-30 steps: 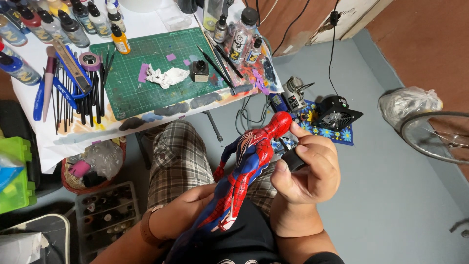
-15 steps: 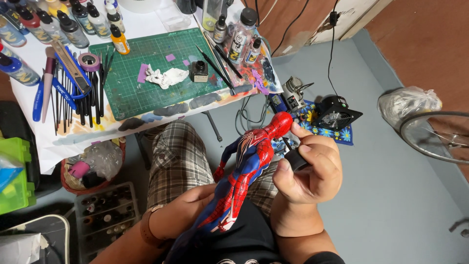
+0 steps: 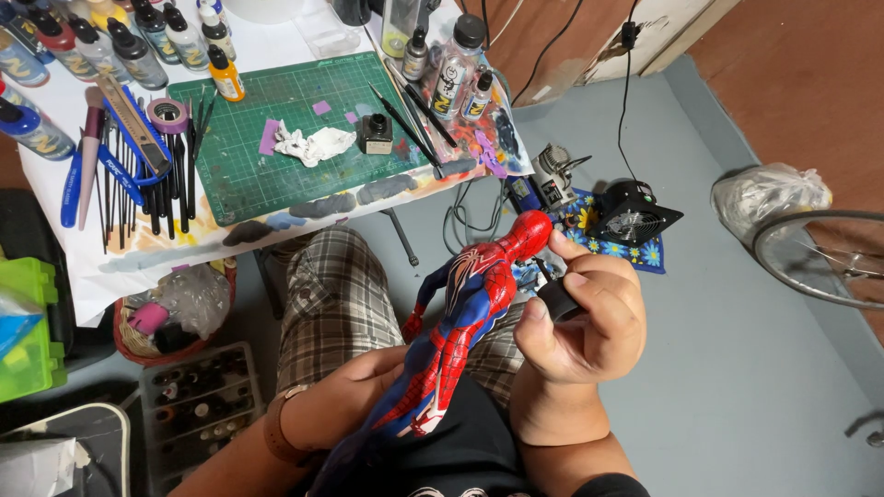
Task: Painting details on a Spider-Man action figure using a small brush
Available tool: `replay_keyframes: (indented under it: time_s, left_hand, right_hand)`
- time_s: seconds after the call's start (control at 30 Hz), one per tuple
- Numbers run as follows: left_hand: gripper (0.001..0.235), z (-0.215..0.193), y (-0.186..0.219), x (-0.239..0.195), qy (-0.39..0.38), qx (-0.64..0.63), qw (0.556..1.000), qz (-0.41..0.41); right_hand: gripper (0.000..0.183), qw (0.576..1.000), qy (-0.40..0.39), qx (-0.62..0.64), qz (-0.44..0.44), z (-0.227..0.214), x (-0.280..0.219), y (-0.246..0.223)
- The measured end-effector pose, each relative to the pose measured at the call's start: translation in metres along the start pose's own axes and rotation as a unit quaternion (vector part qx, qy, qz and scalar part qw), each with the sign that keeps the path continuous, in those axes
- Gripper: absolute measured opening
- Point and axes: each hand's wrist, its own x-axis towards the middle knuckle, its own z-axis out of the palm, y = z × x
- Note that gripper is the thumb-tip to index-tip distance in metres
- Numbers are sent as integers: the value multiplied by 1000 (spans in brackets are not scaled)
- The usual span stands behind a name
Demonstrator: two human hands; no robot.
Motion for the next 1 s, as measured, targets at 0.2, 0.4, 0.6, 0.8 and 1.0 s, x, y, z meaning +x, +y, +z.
replay_keyframes:
  time_s: [0.2, 0.4, 0.6, 0.8, 1.0]
  left_hand:
    - [41, -8, -11, 0, 12, -4, 1000, -5]
    - [40, -3, -4, 0, 13, 2, 1000, -8]
    - [41, -3, -7, -1, 20, -35, 999, -15]
    - [46, -11, -11, 2, -30, -122, 991, -39]
    - [65, -24, -10, 3, -153, -140, 974, 87]
  right_hand:
    - [30, 1000, 1, 1, 2, 0, 1, -1]
    - [30, 1000, -5, -4, -5, -1, -1, 1]
    - [30, 1000, 3, -2, -3, 2, 0, 1]
    - [33, 997, 76, 35, -7, 6, -2, 3]
    - [33, 978, 172, 108, 49, 10, 0, 3]
